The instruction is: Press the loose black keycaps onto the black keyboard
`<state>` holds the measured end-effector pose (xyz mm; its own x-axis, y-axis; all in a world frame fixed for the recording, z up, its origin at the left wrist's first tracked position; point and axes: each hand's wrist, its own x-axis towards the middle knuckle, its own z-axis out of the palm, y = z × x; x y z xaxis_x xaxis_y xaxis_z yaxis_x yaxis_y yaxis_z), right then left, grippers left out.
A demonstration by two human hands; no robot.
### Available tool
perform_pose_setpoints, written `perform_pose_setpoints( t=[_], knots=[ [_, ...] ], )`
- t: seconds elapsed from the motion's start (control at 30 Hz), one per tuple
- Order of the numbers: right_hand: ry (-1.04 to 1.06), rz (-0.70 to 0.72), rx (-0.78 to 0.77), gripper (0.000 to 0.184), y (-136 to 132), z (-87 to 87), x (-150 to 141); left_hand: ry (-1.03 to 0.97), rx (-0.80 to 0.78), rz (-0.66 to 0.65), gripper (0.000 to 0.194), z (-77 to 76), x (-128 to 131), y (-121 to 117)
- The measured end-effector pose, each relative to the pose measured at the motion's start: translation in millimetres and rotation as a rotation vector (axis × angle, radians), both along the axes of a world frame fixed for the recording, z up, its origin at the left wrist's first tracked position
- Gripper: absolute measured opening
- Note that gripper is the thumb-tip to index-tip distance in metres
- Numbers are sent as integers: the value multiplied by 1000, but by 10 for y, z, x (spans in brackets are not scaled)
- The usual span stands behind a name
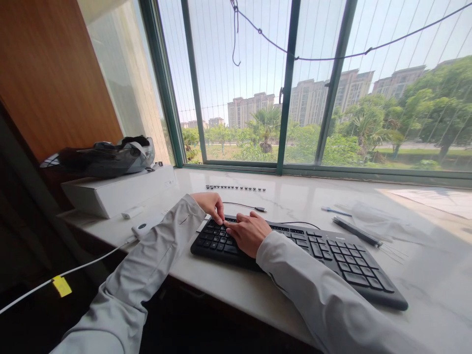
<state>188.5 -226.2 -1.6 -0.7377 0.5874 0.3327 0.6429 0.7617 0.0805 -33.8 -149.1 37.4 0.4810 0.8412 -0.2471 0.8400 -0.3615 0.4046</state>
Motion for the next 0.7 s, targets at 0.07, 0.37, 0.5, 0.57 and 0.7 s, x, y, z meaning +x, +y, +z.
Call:
perform_pose_setpoints(
  t=[0.07,0.37,0.5,0.57,0.7],
  knots=[
    [-9,-1,-11,33,-3,22,-19,-1,-17,20,35,-3,6,-1],
    [-29,-4,-13,36,-4,46,-101,59,-49,68,31,106,127,-62],
    [-31,-8,-18,38,12,28,-116,79,-30,99,28,86,135,-53],
    [-28,-2,-7,38,27,19,-106,62,-19,76,30,60,94,-45],
    [-10,5,5,40,57,23,-60,-32,-21,11,35,23,-65,-7]
  ],
)
